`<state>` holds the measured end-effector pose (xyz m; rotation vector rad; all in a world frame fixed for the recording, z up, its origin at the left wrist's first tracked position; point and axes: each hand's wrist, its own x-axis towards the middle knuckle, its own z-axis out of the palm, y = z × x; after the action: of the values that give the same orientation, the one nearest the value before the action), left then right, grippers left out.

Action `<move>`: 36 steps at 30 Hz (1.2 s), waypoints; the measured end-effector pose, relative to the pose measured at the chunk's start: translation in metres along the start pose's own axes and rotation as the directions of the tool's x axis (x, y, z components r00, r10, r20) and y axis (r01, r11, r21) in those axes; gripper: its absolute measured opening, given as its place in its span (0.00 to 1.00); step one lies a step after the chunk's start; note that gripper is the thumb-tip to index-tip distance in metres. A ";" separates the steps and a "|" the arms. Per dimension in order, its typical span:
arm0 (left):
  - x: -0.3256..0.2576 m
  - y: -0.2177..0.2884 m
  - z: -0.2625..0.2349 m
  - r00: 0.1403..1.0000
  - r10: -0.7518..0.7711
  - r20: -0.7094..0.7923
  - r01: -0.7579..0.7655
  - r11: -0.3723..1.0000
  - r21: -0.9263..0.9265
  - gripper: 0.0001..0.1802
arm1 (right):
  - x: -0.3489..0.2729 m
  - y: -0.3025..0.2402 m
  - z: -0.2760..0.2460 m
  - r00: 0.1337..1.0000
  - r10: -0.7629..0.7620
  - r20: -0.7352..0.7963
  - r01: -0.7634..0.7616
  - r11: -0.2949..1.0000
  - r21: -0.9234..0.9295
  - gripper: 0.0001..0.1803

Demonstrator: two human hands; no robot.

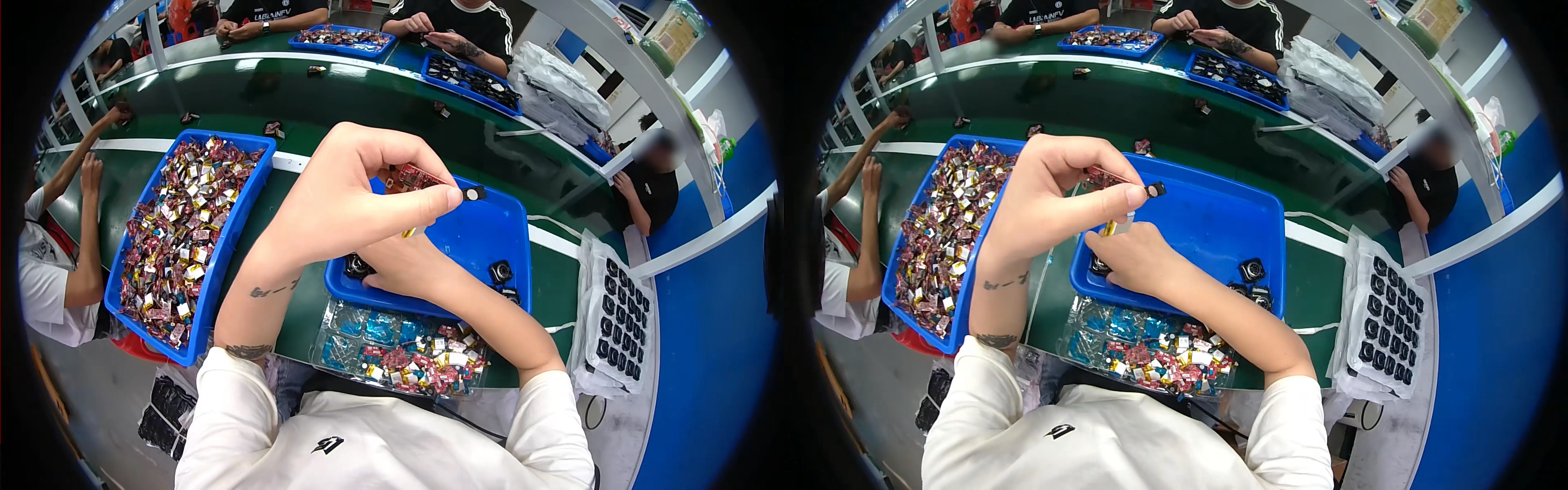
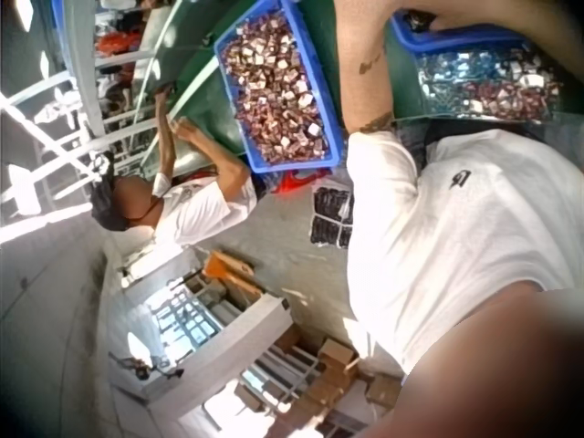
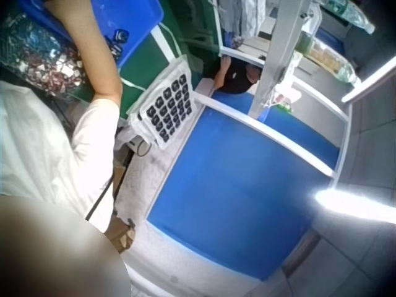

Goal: Assembling camera lens components on a factory production line.

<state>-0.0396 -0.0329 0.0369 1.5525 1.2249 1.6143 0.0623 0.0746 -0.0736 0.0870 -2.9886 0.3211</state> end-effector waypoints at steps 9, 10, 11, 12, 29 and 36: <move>0.001 -0.006 0.002 1.000 0.007 -0.027 -0.006 0.998 0.059 0.05 | -0.026 0.016 -0.009 0.953 0.287 -0.092 -0.272 0.950 0.151 0.13; 0.002 -0.006 0.004 1.000 0.010 -0.022 -0.009 0.998 0.057 0.05 | -0.029 0.019 -0.008 0.952 0.292 -0.095 -0.276 0.949 0.149 0.13; 0.003 -0.007 0.003 1.000 -0.003 -0.015 0.005 0.994 0.110 0.05 | -0.030 0.022 -0.006 0.954 0.279 -0.111 -0.250 0.943 0.220 0.12; 0.005 -0.009 0.003 1.000 -0.017 -0.009 0.018 0.986 0.164 0.05 | -0.031 0.023 -0.007 0.955 0.267 -0.129 -0.222 0.931 0.290 0.12; 0.015 -0.046 0.024 0.971 0.150 -0.189 -0.031 0.853 0.521 0.05 | -0.050 0.009 -0.076 0.743 0.580 -0.335 0.091 0.408 0.908 0.15; 0.017 -0.051 0.021 0.979 0.097 -0.177 0.002 0.871 0.491 0.04 | -0.050 0.010 -0.073 0.743 0.570 -0.351 0.078 0.446 0.892 0.15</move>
<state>-0.0312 0.0081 -0.0035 1.7589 1.8298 1.5947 0.1205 0.1019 -0.0115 -0.3457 -1.8447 1.5655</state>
